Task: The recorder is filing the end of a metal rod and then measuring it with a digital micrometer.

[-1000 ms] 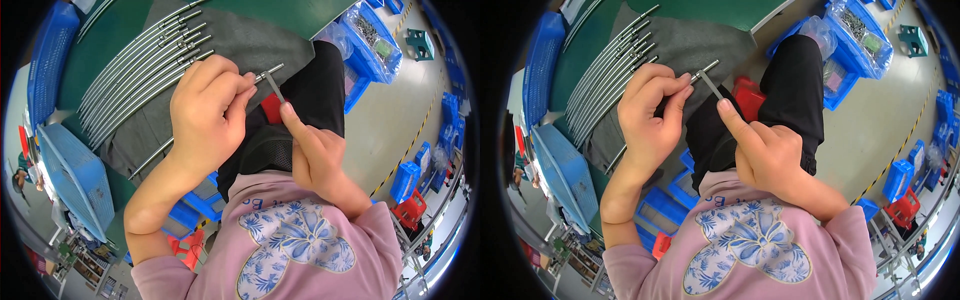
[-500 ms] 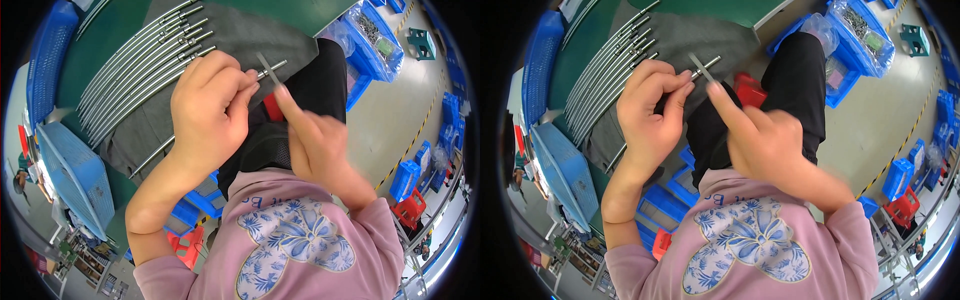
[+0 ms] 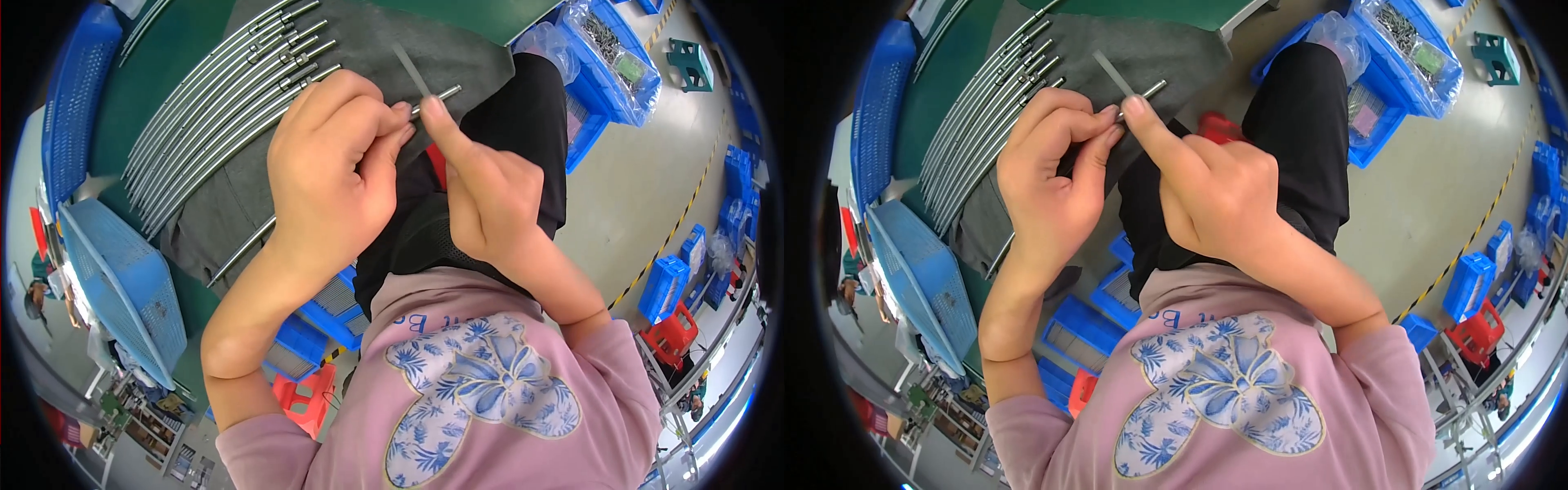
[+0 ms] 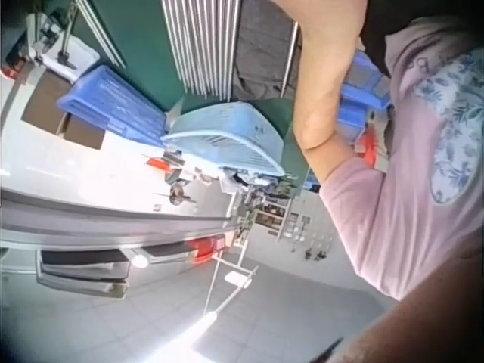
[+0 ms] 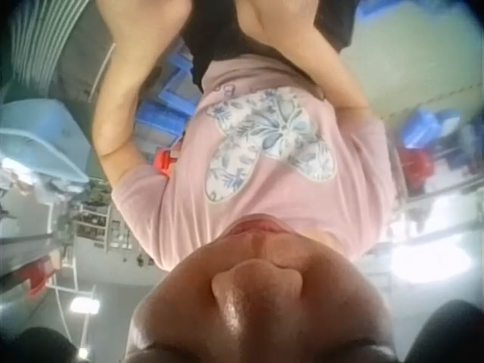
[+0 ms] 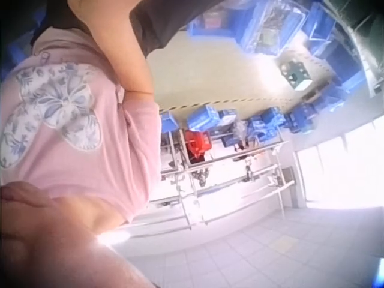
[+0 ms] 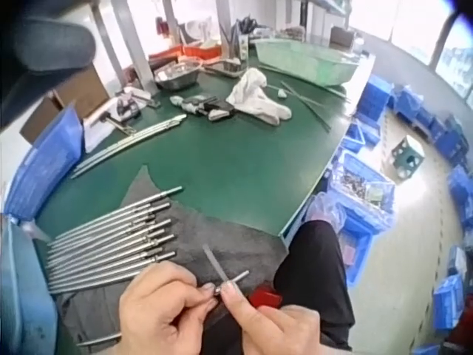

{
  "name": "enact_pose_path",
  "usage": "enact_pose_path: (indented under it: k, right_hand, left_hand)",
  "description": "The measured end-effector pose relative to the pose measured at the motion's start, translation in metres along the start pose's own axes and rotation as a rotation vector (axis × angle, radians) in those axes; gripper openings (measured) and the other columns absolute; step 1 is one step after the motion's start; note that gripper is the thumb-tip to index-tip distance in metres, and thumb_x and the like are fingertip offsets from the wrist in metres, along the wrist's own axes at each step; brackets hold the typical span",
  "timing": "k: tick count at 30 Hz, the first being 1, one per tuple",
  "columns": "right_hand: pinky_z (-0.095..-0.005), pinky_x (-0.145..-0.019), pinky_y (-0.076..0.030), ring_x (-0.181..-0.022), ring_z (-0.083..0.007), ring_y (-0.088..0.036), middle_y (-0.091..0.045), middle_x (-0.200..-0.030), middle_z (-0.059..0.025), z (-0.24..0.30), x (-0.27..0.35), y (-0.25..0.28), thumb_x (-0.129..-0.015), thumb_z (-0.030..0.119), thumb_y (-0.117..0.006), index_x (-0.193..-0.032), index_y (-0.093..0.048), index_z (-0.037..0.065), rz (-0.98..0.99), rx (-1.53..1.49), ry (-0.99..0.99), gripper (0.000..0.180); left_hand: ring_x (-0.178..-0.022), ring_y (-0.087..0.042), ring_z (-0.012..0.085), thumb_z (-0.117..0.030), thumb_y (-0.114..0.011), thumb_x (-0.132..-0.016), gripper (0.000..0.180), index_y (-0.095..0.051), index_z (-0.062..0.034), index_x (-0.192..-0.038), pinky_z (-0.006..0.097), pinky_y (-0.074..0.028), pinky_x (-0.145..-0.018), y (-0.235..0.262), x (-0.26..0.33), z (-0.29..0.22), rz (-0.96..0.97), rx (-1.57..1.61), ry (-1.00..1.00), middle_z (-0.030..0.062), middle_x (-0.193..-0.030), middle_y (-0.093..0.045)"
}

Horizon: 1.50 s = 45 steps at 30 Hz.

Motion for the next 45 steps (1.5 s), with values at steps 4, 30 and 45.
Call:
enact_pose_path:
  k: [4,30,45]
  right_hand:
    - [-0.0298,-0.038,-0.032,-0.038,-0.0177,-0.040,-0.040,-0.051,-0.0037,-0.006,0.033,0.017,-0.066,-0.003,-0.056,-0.124,-0.061,0.006,0.168,-0.041,-0.114,0.059]
    - [-0.0297,-0.038,-0.029,-0.037,-0.0163,-0.034,-0.035,-0.050,-0.0017,-0.008,0.050,0.018,-0.062,-0.003,-0.057,-0.119,-0.064,0.001,0.130,-0.053,-0.072,0.057]
    - [-0.0291,-0.040,-0.031,-0.040,-0.0160,-0.032,-0.031,-0.056,-0.0033,-0.001,0.029,0.029,-0.064,-0.009,-0.054,-0.124,-0.060,-0.002,0.127,-0.153,-0.186,0.061]
  left_hand:
    - [-0.063,-0.051,0.0251,0.006,-0.071,-0.066,0.016,-0.058,-0.0016,-0.070,0.034,-0.041,-0.055,-0.004,-0.001,0.000,0.023,-0.011,0.008,0.0068,-0.071,-0.053]
    - [-0.063,-0.051,0.0256,0.006,-0.071,-0.067,0.016,-0.057,-0.0011,-0.070,0.034,-0.041,-0.055,-0.001,-0.001,0.000,0.020,0.003,0.040,0.0074,-0.071,-0.052]
    - [-0.065,-0.053,0.0245,0.003,-0.073,-0.067,0.017,-0.063,-0.0012,-0.079,0.034,-0.042,-0.056,0.003,0.001,-0.002,0.074,-0.084,-0.024,0.0071,-0.074,-0.054]
Point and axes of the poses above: each hand's wrist, its own x-axis away from the middle knuckle, its own y-axis out of the back of the hand, z = x × y, the point moved 8 cm from there along -x, towards the middle knuckle
